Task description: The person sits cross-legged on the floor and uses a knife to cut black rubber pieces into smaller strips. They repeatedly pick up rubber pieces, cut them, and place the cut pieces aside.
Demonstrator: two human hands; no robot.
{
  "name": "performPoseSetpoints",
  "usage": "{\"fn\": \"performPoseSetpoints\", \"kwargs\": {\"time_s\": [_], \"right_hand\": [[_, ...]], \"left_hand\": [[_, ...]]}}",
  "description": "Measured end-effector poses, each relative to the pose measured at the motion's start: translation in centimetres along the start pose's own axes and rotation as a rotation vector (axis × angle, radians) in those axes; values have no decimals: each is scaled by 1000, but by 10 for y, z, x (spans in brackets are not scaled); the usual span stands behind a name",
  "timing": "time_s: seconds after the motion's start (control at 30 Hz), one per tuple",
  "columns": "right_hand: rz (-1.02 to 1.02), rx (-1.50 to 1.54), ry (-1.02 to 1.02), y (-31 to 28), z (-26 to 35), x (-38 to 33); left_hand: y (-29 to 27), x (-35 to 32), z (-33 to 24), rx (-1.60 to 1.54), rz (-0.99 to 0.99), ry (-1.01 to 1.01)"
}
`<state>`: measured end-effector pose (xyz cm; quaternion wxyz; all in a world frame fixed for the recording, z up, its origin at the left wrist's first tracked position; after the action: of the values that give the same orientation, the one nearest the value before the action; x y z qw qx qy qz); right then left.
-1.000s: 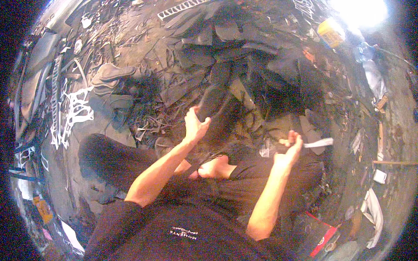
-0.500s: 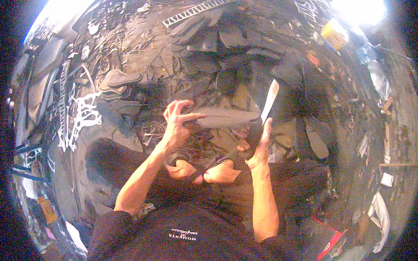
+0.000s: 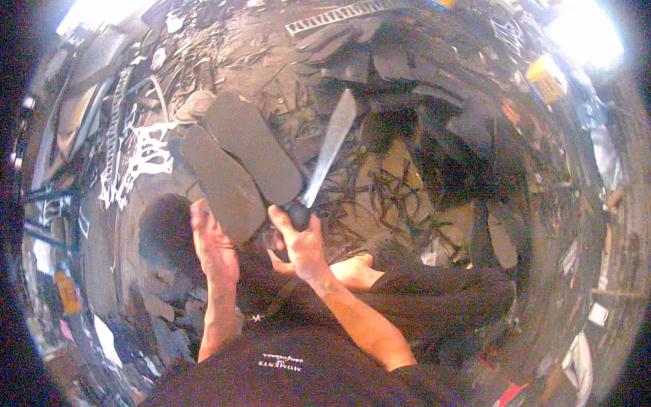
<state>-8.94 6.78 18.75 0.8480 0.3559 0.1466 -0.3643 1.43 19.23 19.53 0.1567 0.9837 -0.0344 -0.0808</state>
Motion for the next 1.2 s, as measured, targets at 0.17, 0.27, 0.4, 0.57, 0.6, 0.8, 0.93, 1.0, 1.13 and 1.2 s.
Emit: {"fn": "performPoseSetpoints", "kwargs": {"time_s": [0.17, 0.27, 0.4, 0.57, 0.6, 0.8, 0.93, 1.0, 1.13, 1.2], "right_hand": [[242, -377, 4, 15, 3, -15], [247, -903, -268, 4, 27, -48], [239, -1261, -356, -30, 8, -83], [153, -1213, -383, -56, -12, -99], [140, -1219, -367, -54, -14, -97], [136, -1167, -401, 7, -3, -60], [169, -1261, -407, 29, 5, -33], [211, -1283, -383, 33, 4, -21], [350, -1289, -373, 46, 8, -5], [416, -1311, -433, 50, 10, 2]], "left_hand": [[-13, 7, -22, 197, -118, 21], [-17, 3, -33, 158, -228, -35], [-20, -2, -42, -23, -223, -103], [-4, -11, -59, -101, -233, -183], [1, -15, -61, -105, -241, -174], [10, -20, -73, -101, -261, -222], [3, -23, -68, -70, -236, -221], [0, -23, -69, -69, -233, -220], [-4, -23, -71, -71, -230, -215], [-6, -23, -72, -70, -223, -210]]}}
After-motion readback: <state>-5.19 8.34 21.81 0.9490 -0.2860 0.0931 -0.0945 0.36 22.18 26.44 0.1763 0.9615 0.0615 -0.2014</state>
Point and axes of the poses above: each hand's wrist, its own x-axis towards the middle knuckle, its own y-axis out of the palm, z = x × y, the point moved 1 cm from there along x, towards the middle knuckle, and after that the axes turned 7 degrees about y, right-handed, at the moved point
